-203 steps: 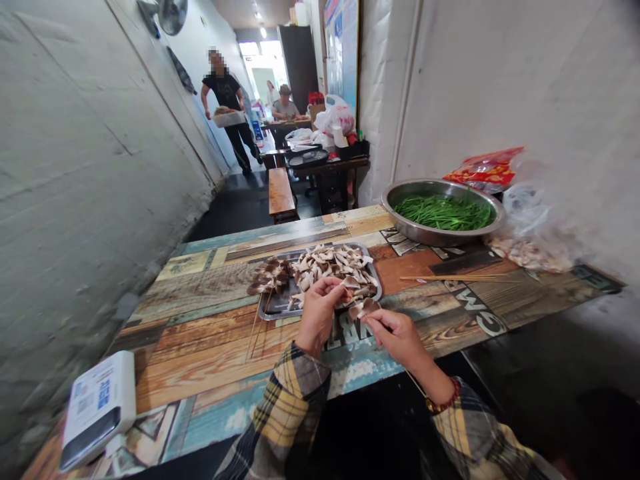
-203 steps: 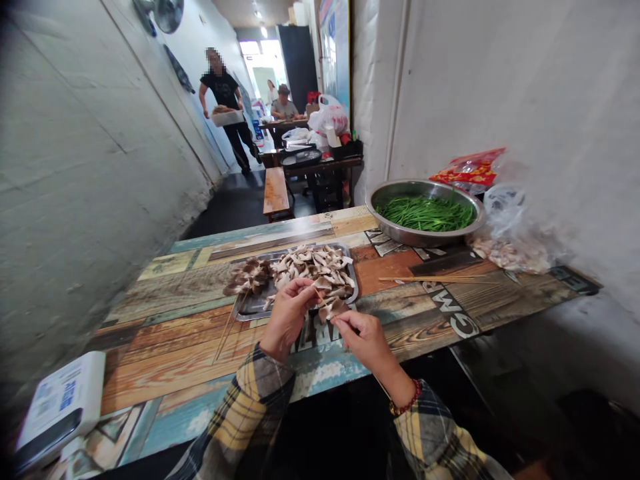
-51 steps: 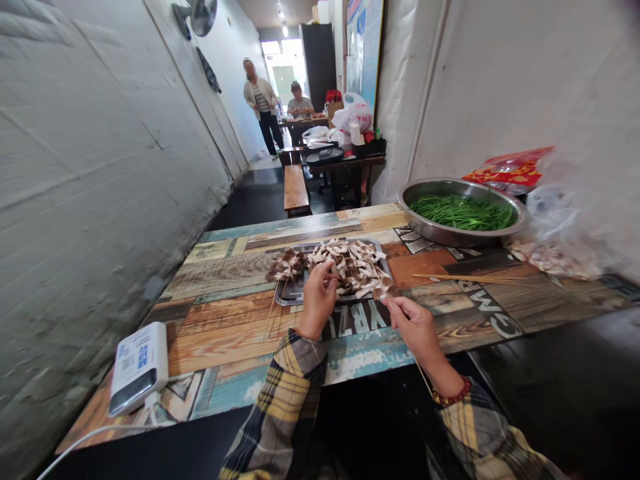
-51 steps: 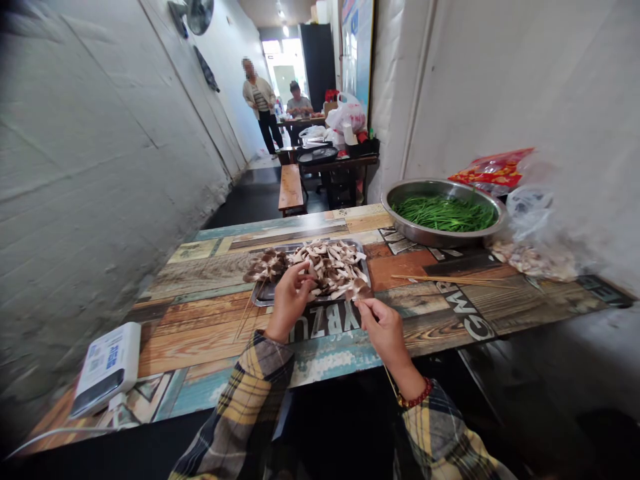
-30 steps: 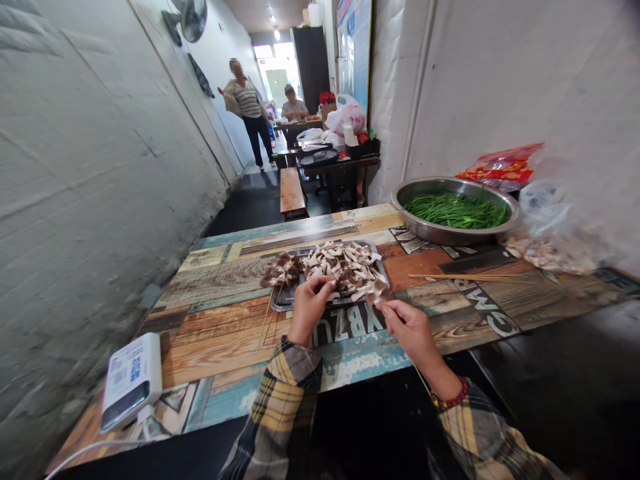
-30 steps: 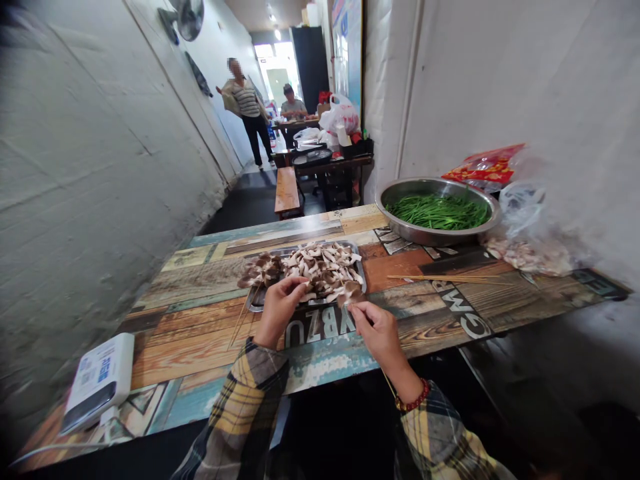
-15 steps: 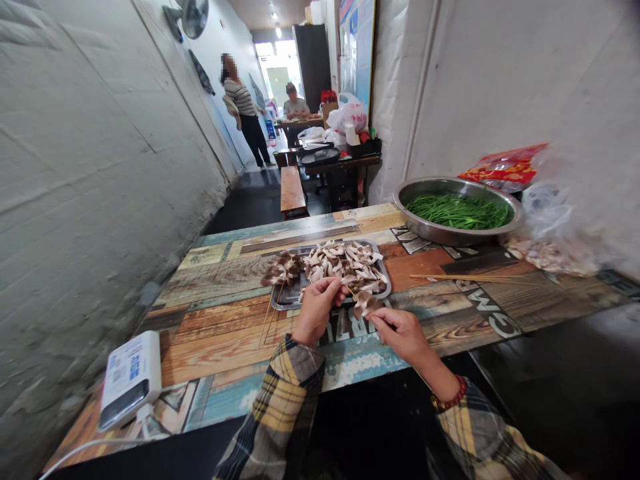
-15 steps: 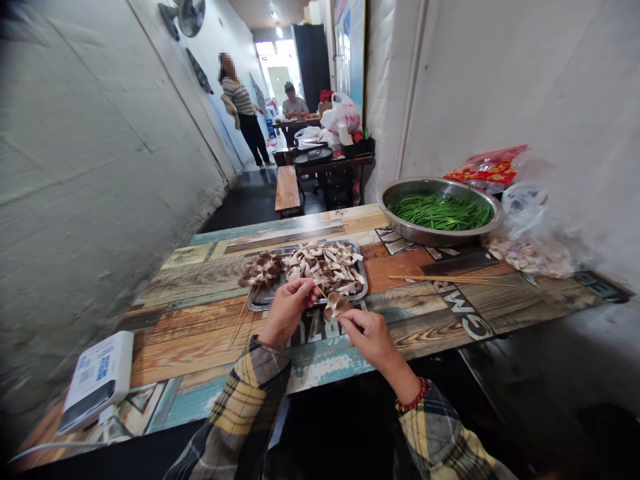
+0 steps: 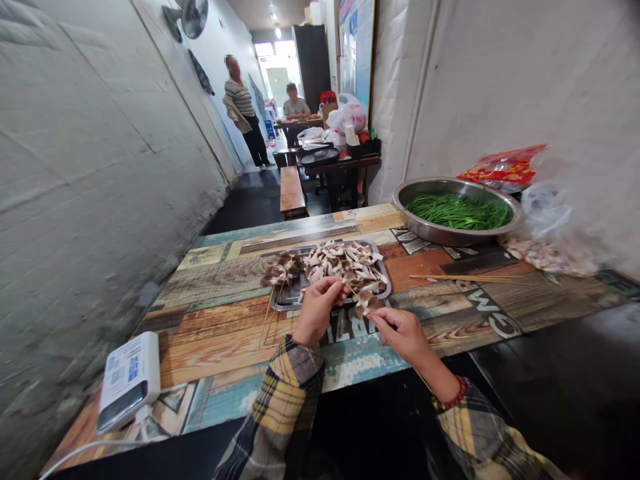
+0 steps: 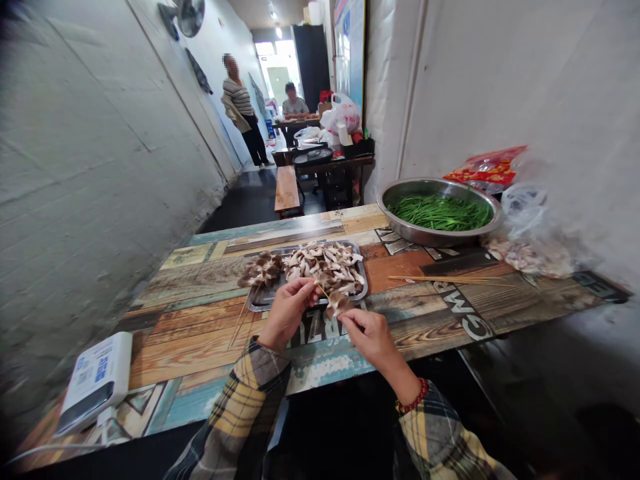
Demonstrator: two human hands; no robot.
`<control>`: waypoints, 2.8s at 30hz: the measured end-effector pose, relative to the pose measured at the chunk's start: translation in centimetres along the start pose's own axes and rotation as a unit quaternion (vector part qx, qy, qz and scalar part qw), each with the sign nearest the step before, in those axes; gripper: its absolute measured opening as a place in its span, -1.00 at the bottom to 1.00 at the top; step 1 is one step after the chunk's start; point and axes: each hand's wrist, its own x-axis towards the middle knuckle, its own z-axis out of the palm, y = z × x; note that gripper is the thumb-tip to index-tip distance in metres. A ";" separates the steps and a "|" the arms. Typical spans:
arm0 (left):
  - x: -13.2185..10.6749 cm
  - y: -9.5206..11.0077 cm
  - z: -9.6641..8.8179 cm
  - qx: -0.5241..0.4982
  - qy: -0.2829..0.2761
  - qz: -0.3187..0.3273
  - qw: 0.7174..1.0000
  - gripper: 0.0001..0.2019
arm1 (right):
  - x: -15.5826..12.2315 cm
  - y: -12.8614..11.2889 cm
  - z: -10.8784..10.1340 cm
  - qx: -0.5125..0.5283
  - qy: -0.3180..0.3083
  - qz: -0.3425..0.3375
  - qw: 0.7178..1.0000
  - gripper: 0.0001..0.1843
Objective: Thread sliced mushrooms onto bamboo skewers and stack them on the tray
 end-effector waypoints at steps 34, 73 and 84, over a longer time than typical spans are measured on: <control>-0.1 -0.2 0.0 0.051 -0.005 -0.008 0.999 -0.79 | 0.1 -0.1 0.0 -0.007 0.005 0.006 1.000 -0.66; -0.1 -0.5 0.2 -0.004 -0.022 -0.002 1.000 -0.69 | 0.0 -0.1 0.1 -0.023 -0.008 -0.031 0.999 -0.70; 0.0 0.5 -0.7 -0.117 0.015 0.019 0.993 -0.76 | -0.1 -0.1 0.0 0.013 0.016 0.001 1.000 -0.69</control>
